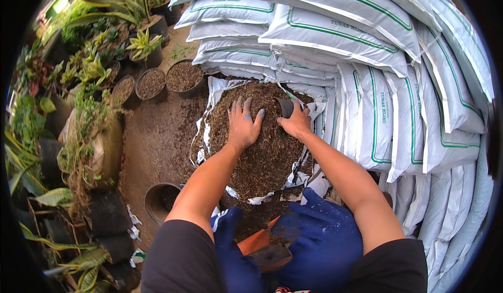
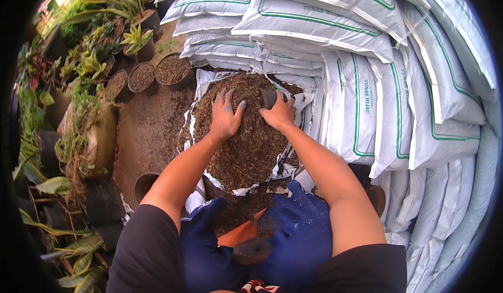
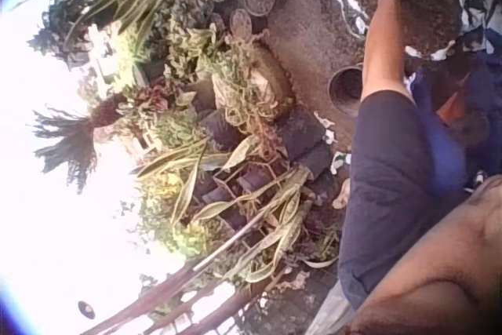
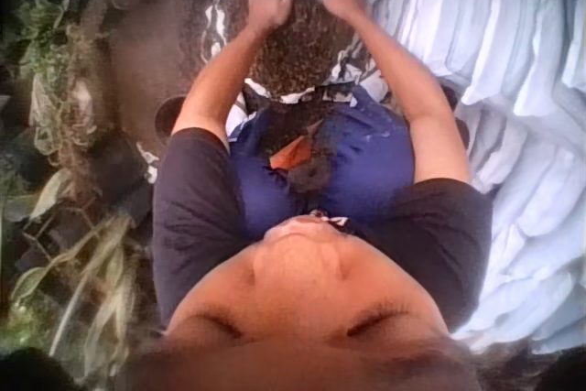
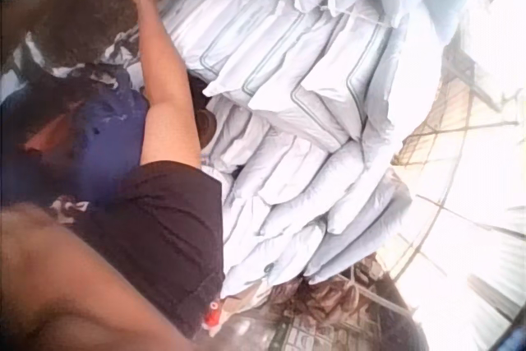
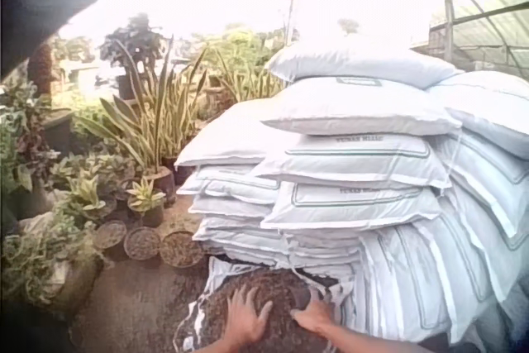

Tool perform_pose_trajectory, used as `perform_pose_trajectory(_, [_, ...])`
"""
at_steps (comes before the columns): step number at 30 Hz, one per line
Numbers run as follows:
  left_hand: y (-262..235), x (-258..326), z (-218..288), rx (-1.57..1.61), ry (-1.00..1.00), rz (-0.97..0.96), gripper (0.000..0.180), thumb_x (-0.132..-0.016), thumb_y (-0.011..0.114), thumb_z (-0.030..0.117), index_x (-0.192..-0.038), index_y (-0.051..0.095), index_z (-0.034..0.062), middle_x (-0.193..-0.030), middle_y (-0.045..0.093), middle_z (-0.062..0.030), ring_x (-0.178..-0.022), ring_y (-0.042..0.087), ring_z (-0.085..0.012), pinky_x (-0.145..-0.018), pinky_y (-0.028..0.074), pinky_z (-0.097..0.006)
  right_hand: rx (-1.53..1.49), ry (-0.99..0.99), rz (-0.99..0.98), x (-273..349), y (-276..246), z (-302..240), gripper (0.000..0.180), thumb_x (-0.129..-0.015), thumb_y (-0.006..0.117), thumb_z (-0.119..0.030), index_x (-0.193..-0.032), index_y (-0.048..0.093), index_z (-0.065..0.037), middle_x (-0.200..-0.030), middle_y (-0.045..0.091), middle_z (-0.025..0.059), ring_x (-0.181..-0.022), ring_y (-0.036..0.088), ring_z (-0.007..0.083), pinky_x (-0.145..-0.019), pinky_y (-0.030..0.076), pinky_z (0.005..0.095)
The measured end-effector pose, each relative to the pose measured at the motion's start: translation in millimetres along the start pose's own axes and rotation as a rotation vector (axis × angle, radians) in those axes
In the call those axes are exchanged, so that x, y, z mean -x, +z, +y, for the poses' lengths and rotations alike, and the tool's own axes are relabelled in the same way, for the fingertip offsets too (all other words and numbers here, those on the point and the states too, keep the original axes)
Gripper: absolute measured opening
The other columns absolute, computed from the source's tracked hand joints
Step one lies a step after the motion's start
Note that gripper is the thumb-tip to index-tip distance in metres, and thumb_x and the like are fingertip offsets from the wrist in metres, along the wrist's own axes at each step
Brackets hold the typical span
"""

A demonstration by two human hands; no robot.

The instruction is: The person fills small pots with soil by hand and using a plastic scoop from a large pile on a sheet.

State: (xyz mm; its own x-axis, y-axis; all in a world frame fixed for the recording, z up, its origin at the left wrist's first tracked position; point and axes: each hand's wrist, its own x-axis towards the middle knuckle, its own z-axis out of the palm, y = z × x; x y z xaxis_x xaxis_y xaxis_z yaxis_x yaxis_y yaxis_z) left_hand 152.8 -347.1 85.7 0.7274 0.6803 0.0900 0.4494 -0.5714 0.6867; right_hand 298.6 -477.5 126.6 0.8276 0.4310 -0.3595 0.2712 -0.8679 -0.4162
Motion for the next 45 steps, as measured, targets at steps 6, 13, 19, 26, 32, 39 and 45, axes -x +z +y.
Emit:
perform_pose_trajectory(6, [6.1, -7.5, 0.6, -0.038, 0.085, -0.033, 0.060, -0.107, 0.050, 0.047, -0.155, 0.046, 0.0103, -0.159, 0.043, -0.0250, -0.149, 0.038, -0.0441, -0.126, 0.023, -0.057, -0.068, -0.034, 0.000, 8.5, -27.0, -1.3, 0.102, -0.074, 0.083, -0.044, -0.161, 0.036, -0.019, -0.153, 0.040, 0.0322, -0.139, 0.048, 0.0500, -0.115, 0.043, 0.0502])
perform_pose_trajectory(13, [-26.6, -58.2, -53.8, 0.271, -0.227, -0.263, 0.074, -0.110, 0.014, 0.061, -0.144, 0.064, 0.0183, -0.148, 0.061, -0.0203, -0.140, 0.052, -0.0430, -0.125, 0.026, -0.051, 0.106, -0.428, 0.220, 63.1, -71.8, -59.9, 0.096, -0.078, 0.082, -0.044, -0.155, 0.042, -0.004, -0.151, 0.042, 0.0350, -0.143, 0.040, 0.0551, -0.119, 0.040, 0.0581])
perform_pose_trajectory(19, [-26.4, -44.3, -52.2, 0.094, -0.143, -0.174, 0.065, -0.111, 0.025, 0.060, -0.154, 0.053, 0.0198, -0.165, 0.038, -0.0222, -0.157, 0.024, -0.0443, -0.128, 0.021, -0.048, 0.239, -0.740, 0.430, 94.0, -99.5, -81.9, 0.097, -0.071, 0.092, -0.036, -0.152, 0.048, -0.006, -0.148, 0.047, 0.0298, -0.136, 0.047, 0.0482, -0.112, 0.048, 0.0538])
perform_pose_trajectory(26, [-23.8, -11.7, -9.8, -0.003, -0.149, -0.234, 0.063, -0.109, 0.035, 0.059, -0.162, 0.038, 0.0249, -0.175, 0.013, -0.0207, -0.162, 0.008, -0.0423, -0.127, 0.011, -0.064, 0.237, -0.512, 0.508, 52.2, -82.9, -43.3, 0.091, -0.072, 0.093, -0.032, -0.149, 0.049, -0.007, -0.140, 0.051, 0.0254, -0.130, 0.049, 0.0442, -0.106, 0.051, 0.0524])
perform_pose_trajectory(32, [-24.0, -18.6, -4.4, -0.119, -0.108, -0.211, 0.058, -0.109, 0.039, 0.057, -0.161, 0.041, 0.0307, -0.173, 0.019, -0.0208, -0.162, 0.011, -0.0392, -0.128, 0.008, -0.061, 0.279, -0.261, 0.384, -6.1, -24.9, 29.5, 0.096, -0.076, 0.091, -0.034, -0.154, 0.042, -0.009, -0.146, 0.043, 0.0274, -0.134, 0.047, 0.0455, -0.107, 0.050, 0.0518])
perform_pose_trajectory(39, [-7.1, -16.5, -4.2, -0.122, 0.103, -0.154, 0.062, -0.107, 0.047, 0.053, -0.160, 0.042, 0.0206, -0.167, 0.029, -0.0264, -0.158, 0.021, -0.0436, -0.128, 0.014, -0.058, 0.130, -0.030, 0.117, 9.4, -7.5, 9.6, 0.100, -0.077, 0.083, -0.047, -0.159, 0.038, -0.012, -0.151, 0.039, 0.0329, -0.138, 0.046, 0.0507, -0.114, 0.046, 0.0497])
perform_pose_trajectory(45, [11.8, -23.8, 19.2, -0.236, 0.092, -0.165, 0.062, -0.106, 0.049, 0.055, -0.157, 0.047, 0.0202, -0.164, 0.033, -0.0279, -0.155, 0.026, -0.0460, -0.126, 0.022, -0.058, -0.043, 0.083, -0.025, -5.8, -8.2, 14.3, 0.102, -0.077, 0.078, -0.057, -0.161, 0.037, -0.015, -0.155, 0.039, 0.0340, -0.139, 0.047, 0.0526, -0.114, 0.045, 0.0496])
